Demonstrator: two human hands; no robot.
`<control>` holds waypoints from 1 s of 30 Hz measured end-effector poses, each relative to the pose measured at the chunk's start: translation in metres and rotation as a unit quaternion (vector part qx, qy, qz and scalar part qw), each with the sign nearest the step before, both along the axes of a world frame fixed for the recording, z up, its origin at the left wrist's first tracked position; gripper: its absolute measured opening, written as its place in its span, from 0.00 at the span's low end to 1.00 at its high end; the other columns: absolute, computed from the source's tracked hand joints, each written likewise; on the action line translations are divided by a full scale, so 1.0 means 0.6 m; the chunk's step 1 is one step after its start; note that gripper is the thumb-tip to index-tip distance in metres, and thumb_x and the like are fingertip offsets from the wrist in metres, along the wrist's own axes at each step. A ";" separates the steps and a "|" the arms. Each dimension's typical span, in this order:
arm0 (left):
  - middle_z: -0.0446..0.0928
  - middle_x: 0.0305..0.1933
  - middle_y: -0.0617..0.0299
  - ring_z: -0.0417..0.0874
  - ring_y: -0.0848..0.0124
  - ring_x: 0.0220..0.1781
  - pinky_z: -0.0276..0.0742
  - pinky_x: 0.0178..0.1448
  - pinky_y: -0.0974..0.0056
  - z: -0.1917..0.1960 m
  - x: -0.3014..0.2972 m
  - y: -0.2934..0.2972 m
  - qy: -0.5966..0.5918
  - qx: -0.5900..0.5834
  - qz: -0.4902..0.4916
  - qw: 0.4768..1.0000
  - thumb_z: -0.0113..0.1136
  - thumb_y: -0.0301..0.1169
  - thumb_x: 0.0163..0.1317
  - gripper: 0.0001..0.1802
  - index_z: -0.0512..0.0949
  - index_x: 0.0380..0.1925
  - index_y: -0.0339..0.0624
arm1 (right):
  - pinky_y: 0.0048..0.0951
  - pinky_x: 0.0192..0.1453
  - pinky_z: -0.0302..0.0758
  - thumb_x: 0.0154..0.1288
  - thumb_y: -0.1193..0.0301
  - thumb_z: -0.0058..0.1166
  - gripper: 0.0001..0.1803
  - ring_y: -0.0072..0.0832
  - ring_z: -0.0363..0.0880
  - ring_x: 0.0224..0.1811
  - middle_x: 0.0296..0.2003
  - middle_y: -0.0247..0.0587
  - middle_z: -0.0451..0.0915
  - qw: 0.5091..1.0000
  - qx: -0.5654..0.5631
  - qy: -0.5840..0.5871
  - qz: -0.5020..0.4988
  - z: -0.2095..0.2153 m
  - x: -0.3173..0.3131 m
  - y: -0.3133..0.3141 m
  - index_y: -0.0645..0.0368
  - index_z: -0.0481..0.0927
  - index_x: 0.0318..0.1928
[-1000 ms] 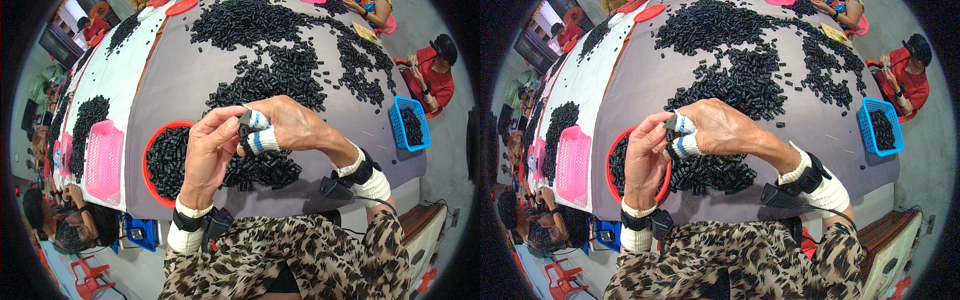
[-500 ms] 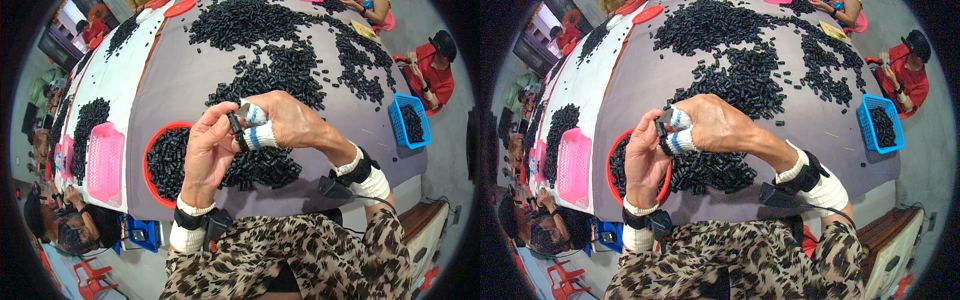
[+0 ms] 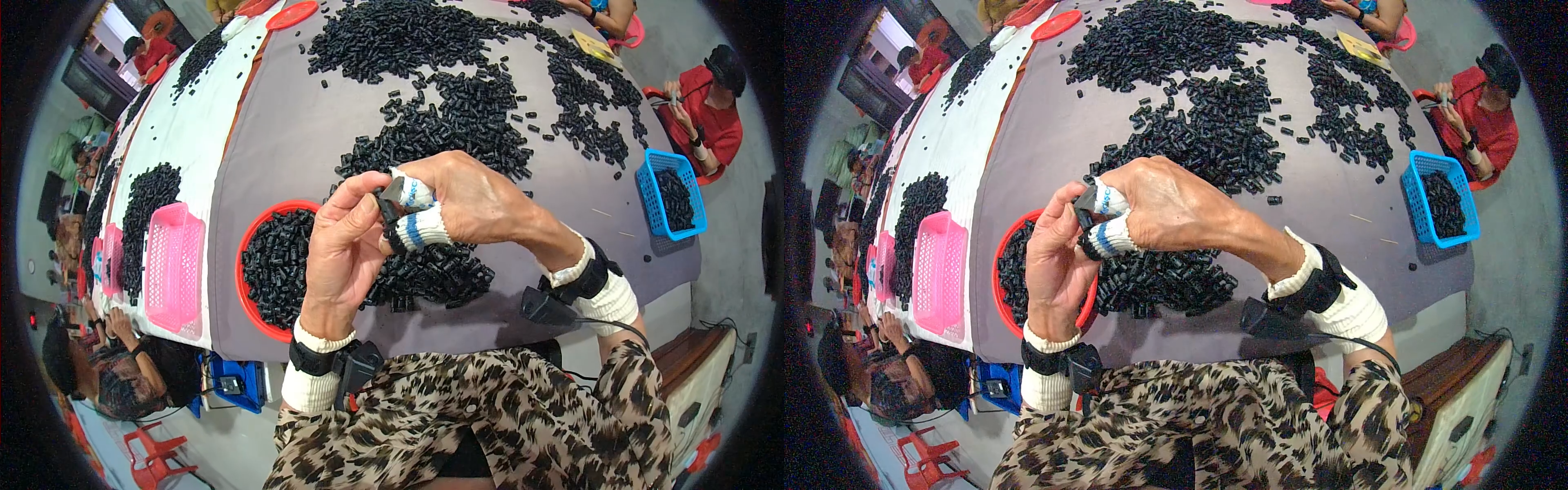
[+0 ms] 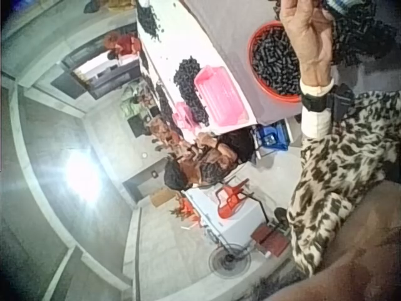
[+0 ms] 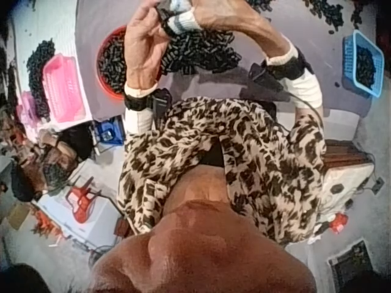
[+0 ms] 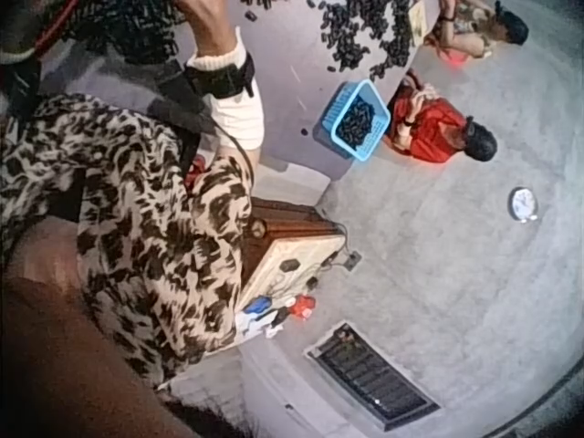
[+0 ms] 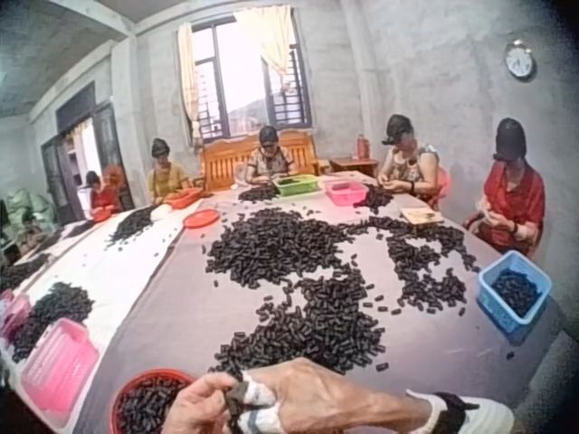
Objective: Wrapping small black components with adhesive tape in a manufacturing setting.
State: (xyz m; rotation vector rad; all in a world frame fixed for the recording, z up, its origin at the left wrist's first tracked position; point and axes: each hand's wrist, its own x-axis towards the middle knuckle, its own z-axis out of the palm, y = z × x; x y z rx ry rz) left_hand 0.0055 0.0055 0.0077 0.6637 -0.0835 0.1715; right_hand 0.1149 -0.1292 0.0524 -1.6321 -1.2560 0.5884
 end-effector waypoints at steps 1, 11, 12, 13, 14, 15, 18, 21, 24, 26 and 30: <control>0.76 0.43 0.55 0.79 0.68 0.44 0.77 0.48 0.64 -0.001 0.000 0.001 -0.010 -0.008 -0.014 1.000 0.51 0.27 0.62 0.14 0.70 0.46 0.34 | 0.31 0.28 0.69 0.45 0.61 0.58 0.17 0.31 0.71 0.20 0.18 0.44 0.74 1.000 0.000 0.000 0.000 -0.001 0.001 0.000 0.65 0.74 0.25; 0.76 0.43 0.54 0.79 0.68 0.44 0.76 0.49 0.64 -0.005 0.001 0.000 -0.013 -0.016 -0.018 1.000 0.51 0.27 0.61 0.13 0.71 0.46 0.33 | 0.25 0.29 0.68 0.45 0.64 0.62 0.15 0.21 0.71 0.24 0.22 0.32 0.75 0.998 -0.060 -0.014 0.019 -0.003 0.004 -0.001 0.61 0.77 0.30; 0.76 0.43 0.54 0.78 0.67 0.44 0.76 0.49 0.63 -0.005 0.001 -0.001 -0.002 -0.016 -0.013 1.000 0.51 0.27 0.61 0.13 0.71 0.46 0.33 | 0.25 0.29 0.68 0.46 0.63 0.62 0.15 0.21 0.72 0.24 0.22 0.32 0.75 0.998 -0.056 -0.016 0.019 -0.003 0.004 -0.001 0.61 0.77 0.29; 0.76 0.43 0.54 0.78 0.67 0.44 0.76 0.49 0.63 -0.005 0.001 -0.002 0.009 -0.015 -0.008 1.000 0.51 0.27 0.61 0.13 0.71 0.46 0.33 | 0.25 0.29 0.68 0.46 0.63 0.62 0.15 0.21 0.72 0.24 0.22 0.32 0.75 0.998 -0.056 -0.016 0.019 -0.006 0.005 0.000 0.61 0.77 0.29; 0.76 0.43 0.54 0.78 0.67 0.44 0.76 0.49 0.63 -0.005 0.002 -0.002 0.009 -0.015 -0.008 1.000 0.51 0.27 0.61 0.13 0.71 0.46 0.33 | 0.25 0.29 0.68 0.46 0.63 0.62 0.15 0.21 0.72 0.24 0.22 0.33 0.75 0.999 -0.048 -0.011 0.020 -0.013 0.006 0.000 0.61 0.77 0.29; 0.76 0.42 0.54 0.78 0.67 0.44 0.76 0.49 0.63 -0.005 0.002 -0.003 0.010 -0.019 -0.007 1.000 0.51 0.27 0.61 0.13 0.71 0.46 0.34 | 0.26 0.29 0.68 0.46 0.62 0.63 0.16 0.21 0.72 0.24 0.22 0.33 0.75 0.999 -0.040 -0.006 0.020 -0.016 0.006 0.000 0.61 0.77 0.29; 0.76 0.42 0.55 0.78 0.68 0.43 0.77 0.48 0.64 -0.007 0.003 -0.005 0.011 -0.020 -0.001 1.000 0.51 0.27 0.61 0.13 0.71 0.45 0.34 | 0.26 0.29 0.68 0.47 0.61 0.62 0.16 0.21 0.73 0.24 0.22 0.33 0.75 0.998 -0.059 -0.018 0.020 -0.015 0.007 0.000 0.61 0.77 0.28; 0.76 0.41 0.55 0.79 0.69 0.42 0.77 0.46 0.65 -0.008 0.002 -0.007 0.013 -0.021 0.007 1.000 0.51 0.27 0.61 0.13 0.70 0.45 0.34 | 0.25 0.29 0.68 0.48 0.61 0.63 0.16 0.21 0.72 0.24 0.21 0.33 0.75 0.997 -0.059 -0.038 0.020 -0.007 0.004 -0.001 0.62 0.76 0.27; 0.76 0.41 0.55 0.79 0.69 0.41 0.78 0.46 0.66 -0.007 0.003 -0.006 0.015 -0.031 0.006 0.999 0.51 0.27 0.61 0.13 0.70 0.46 0.33 | 0.25 0.28 0.67 0.48 0.61 0.63 0.16 0.20 0.71 0.23 0.20 0.32 0.74 1.000 -0.023 -0.012 0.010 -0.016 0.003 -0.002 0.61 0.76 0.27; 0.76 0.40 0.55 0.79 0.69 0.41 0.78 0.45 0.66 -0.005 0.005 -0.007 0.014 -0.036 0.000 0.999 0.51 0.27 0.61 0.13 0.70 0.46 0.33 | 0.24 0.28 0.67 0.47 0.62 0.63 0.16 0.19 0.70 0.23 0.20 0.32 0.73 1.000 -0.016 0.002 -0.008 -0.017 0.000 -0.004 0.61 0.75 0.27; 0.76 0.40 0.54 0.79 0.69 0.40 0.78 0.44 0.67 -0.001 0.004 -0.013 0.029 -0.033 0.015 0.999 0.51 0.27 0.62 0.14 0.70 0.46 0.33 | 0.22 0.26 0.65 0.46 0.64 0.63 0.15 0.18 0.68 0.23 0.19 0.31 0.71 0.999 -0.025 -0.006 -0.025 -0.009 0.000 -0.005 0.61 0.74 0.28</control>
